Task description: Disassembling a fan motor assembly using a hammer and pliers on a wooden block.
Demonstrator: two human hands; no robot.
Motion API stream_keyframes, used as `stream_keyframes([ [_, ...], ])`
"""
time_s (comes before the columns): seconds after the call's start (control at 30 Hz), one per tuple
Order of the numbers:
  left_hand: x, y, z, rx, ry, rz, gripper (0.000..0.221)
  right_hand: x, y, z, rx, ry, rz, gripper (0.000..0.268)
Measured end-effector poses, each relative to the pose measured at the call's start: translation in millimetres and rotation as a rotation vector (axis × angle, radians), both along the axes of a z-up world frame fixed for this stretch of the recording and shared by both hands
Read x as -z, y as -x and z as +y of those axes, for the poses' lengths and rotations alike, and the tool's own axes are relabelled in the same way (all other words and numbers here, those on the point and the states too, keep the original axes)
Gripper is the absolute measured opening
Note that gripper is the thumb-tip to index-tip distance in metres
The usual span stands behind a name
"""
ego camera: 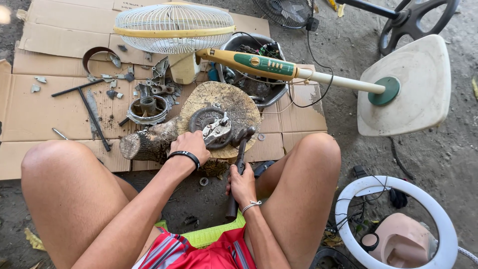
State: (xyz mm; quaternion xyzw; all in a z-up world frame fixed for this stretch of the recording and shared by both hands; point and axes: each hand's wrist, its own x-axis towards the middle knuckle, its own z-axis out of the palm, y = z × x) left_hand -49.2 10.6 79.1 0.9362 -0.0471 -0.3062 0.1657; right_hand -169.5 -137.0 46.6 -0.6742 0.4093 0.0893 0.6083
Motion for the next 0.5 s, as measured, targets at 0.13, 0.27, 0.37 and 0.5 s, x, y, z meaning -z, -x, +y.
stream_keyframes([
  [0.13, 2, -2, -5, 0.025, -0.011, -0.021, 0.042, 4, 2, -2, -0.006, -0.009, -0.005, 0.019],
  [0.27, 6, -4, -7, 0.026, 0.005, -0.026, 0.043, -2, 7, -2, -0.009, -0.049, -0.019, 0.018],
  [0.37, -2, -5, -6, 0.031, -0.001, -0.013, 0.043, -14, 11, -1, -0.021, -0.044, -0.044, 0.019],
  [0.5, -5, -8, -11, 0.054, -0.067, -0.057, 0.031, -45, 18, -6, -0.049, -0.063, -0.122, 0.017],
])
